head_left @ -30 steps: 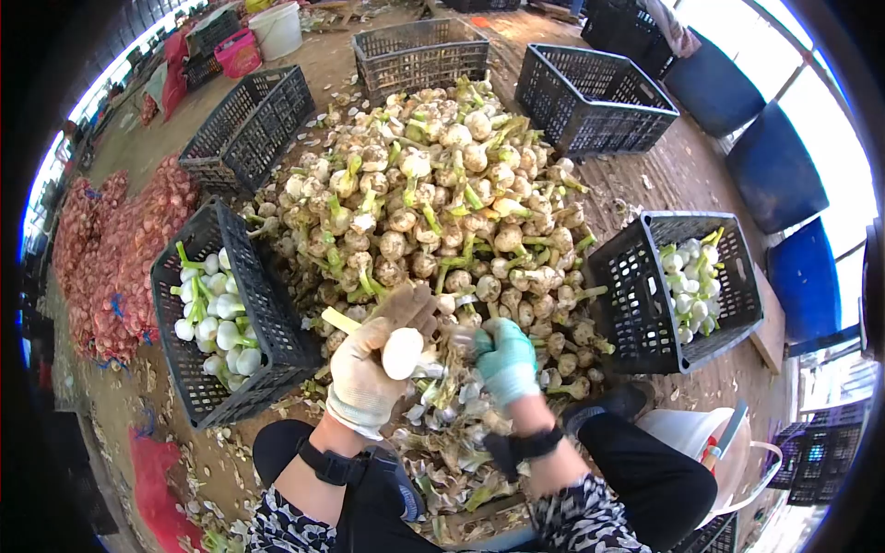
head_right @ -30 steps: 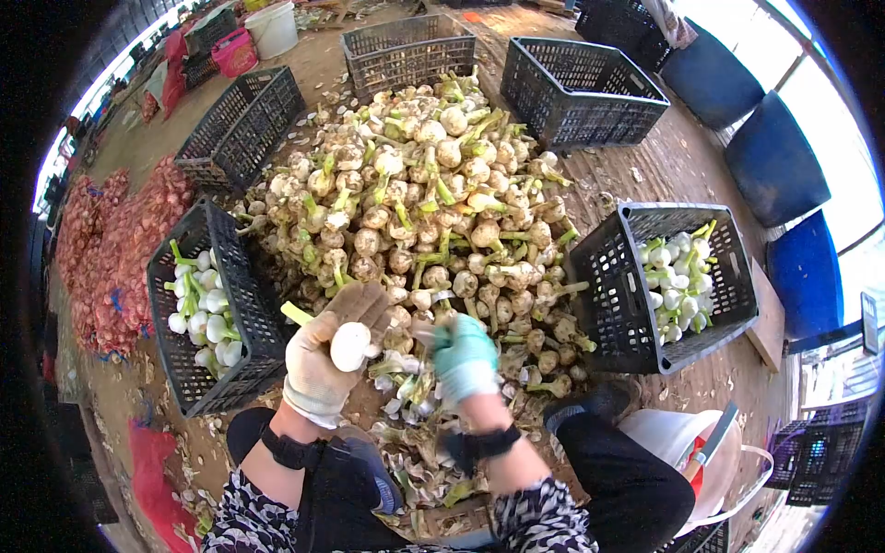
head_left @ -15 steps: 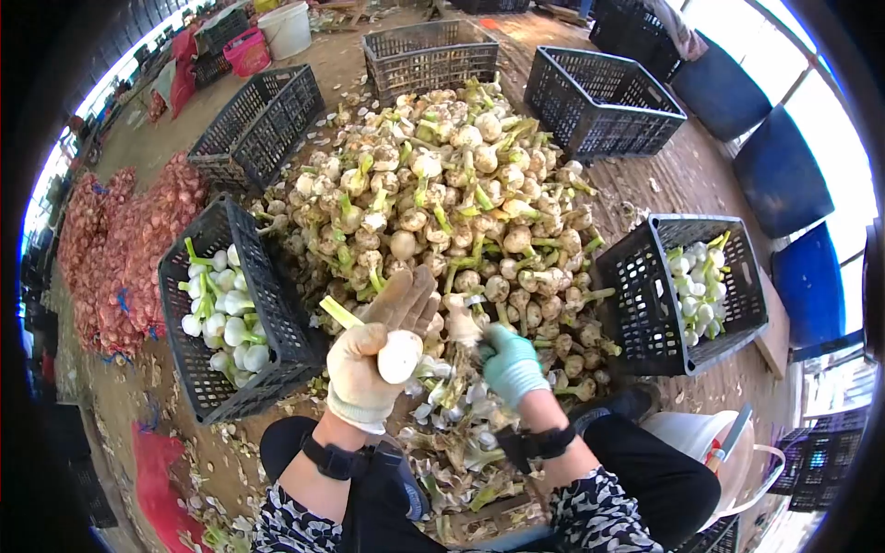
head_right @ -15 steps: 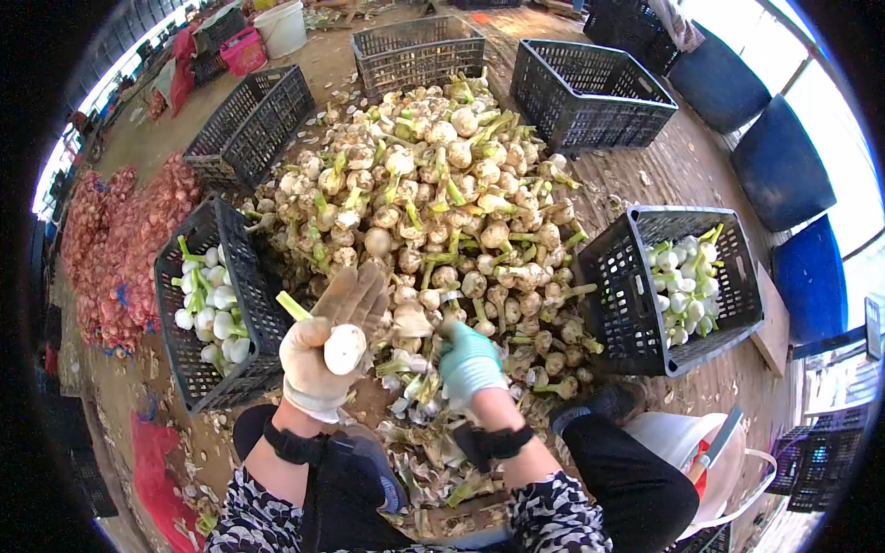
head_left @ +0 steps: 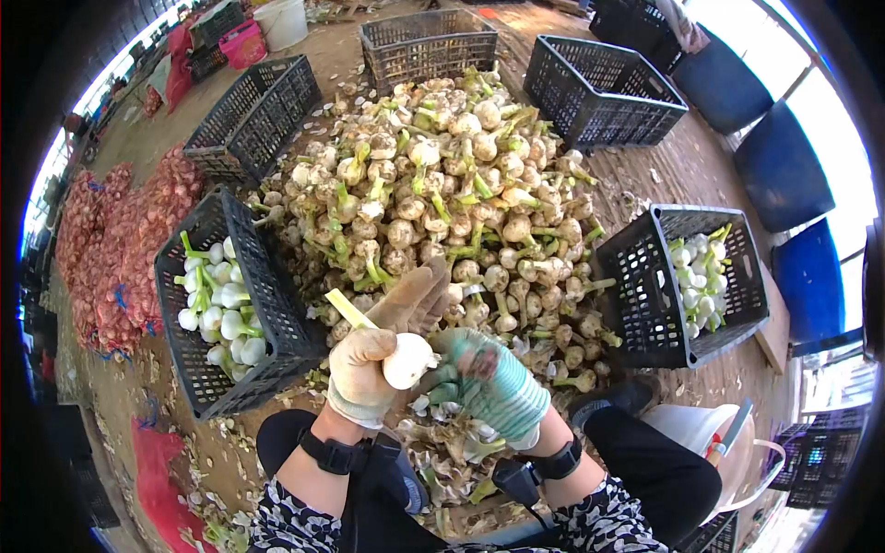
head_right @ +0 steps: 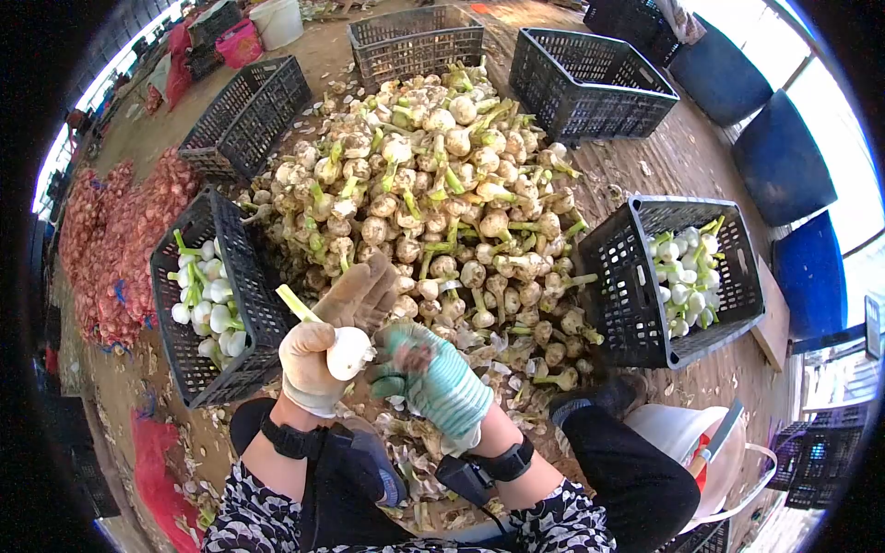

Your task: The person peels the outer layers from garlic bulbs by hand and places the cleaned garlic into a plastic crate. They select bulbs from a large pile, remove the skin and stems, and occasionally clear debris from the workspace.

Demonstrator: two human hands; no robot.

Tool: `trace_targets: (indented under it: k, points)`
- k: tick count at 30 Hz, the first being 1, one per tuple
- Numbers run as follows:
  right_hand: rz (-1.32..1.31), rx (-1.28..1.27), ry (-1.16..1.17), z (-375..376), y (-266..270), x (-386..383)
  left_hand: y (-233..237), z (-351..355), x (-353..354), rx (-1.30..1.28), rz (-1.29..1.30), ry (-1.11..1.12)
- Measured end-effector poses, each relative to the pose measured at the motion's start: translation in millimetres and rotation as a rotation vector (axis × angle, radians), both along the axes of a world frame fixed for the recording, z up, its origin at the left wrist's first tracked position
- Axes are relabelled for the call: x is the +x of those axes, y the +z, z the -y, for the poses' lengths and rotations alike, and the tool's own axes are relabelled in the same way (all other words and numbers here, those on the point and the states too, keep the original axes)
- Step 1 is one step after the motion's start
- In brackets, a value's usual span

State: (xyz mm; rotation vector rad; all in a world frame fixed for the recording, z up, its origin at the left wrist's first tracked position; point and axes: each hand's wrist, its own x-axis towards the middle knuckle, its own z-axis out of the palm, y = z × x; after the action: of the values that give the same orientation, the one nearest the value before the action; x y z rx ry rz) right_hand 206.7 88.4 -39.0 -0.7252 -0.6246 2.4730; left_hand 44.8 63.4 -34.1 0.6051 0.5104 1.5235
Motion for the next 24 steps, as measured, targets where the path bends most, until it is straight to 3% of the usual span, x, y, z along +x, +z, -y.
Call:
trace_targets:
  k: [1,5,7,9,11,13,15,19,21,24]
  points:
    - [-0.138,-0.159,-0.060,-0.6,-0.2,2.3,-0.1,-0.4,1.3,-0.015,0.000,-0.020]
    - [0.011,-0.036,0.002,1.0,13.3,-4.5,8.7,2.1,5.5,-0.111,0.116,-0.067]
    - [-0.047,-0.043,0.011,-1.3,2.6,-6.8,5.9,-1.0,-0.7,-0.061,0.157,-0.020]
    - [0.201,0.395,-0.269,-0.1,13.2,-7.1,4.6,-1.3,-5.5,-0.068,0.222,-0.032]
    - [0.248,0.394,-0.192,-1.6,29.2,-4.2,0.9,-2.0,-4.9,-0.057,0.182,-0.049]
    - [0.393,1.336,-0.248,-10.2,30.1,-7.4,3.7,1.9,2.3,-0.119,0.255,-0.072]
    - [0.356,1.342,-0.179,-18.3,29.9,-5.8,13.0,3.6,4.7,-0.193,0.313,-0.159]
    - [0.400,1.517,-0.141,-18.5,31.3,-11.1,3.2,1.9,0.8,-0.205,0.328,-0.066]
    - [0.347,1.647,0.019,-1.3,29.6,-13.0,2.9,-3.5,-4.3,-0.135,0.399,0.012]
    - [0.605,1.457,0.815,23.7,7.1,-17.5,3.8,-6.4,-15.6,-0.055,0.433,0.062]
